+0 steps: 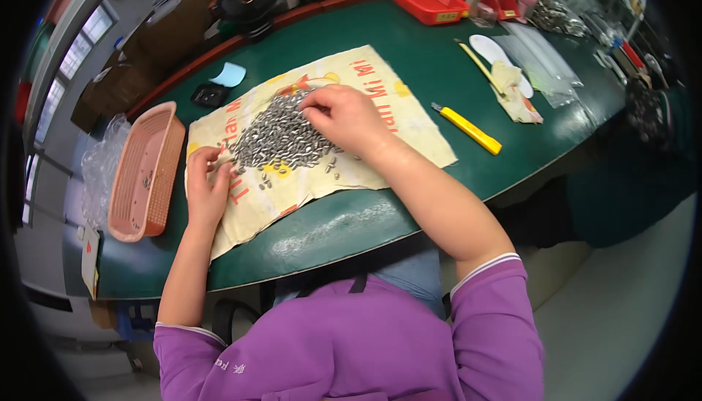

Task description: Sorting and inserting small metal components into a strip or holder.

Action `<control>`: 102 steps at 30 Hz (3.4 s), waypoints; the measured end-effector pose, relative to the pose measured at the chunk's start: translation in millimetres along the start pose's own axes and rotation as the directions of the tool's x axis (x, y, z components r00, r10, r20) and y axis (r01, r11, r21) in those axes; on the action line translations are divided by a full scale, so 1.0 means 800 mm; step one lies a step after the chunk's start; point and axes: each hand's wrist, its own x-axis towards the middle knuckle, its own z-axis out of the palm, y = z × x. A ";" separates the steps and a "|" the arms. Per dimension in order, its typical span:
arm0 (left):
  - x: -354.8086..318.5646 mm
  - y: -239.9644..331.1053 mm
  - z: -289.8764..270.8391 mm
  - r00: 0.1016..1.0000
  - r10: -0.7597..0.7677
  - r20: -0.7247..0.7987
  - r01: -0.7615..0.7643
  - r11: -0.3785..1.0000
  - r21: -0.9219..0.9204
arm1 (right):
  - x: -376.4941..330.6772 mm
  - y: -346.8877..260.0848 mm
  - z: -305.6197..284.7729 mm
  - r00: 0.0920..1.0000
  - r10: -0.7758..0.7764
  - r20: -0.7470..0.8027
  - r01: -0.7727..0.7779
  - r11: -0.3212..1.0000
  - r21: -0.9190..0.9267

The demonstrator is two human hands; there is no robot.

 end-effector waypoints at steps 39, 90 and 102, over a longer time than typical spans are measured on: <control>-0.036 0.048 -0.052 0.921 -0.121 0.371 0.072 0.987 0.144 | -0.057 -0.055 0.046 0.592 -0.594 0.544 0.515 0.798 0.311; -0.006 0.023 -0.026 0.928 0.005 0.372 0.054 0.988 -0.148 | -0.006 -0.077 0.081 0.821 -0.244 0.515 0.253 0.966 0.055; -0.006 0.026 -0.044 0.863 0.037 0.503 0.074 0.978 -0.198 | -0.015 -0.070 0.085 0.827 -0.312 0.467 0.312 0.947 0.081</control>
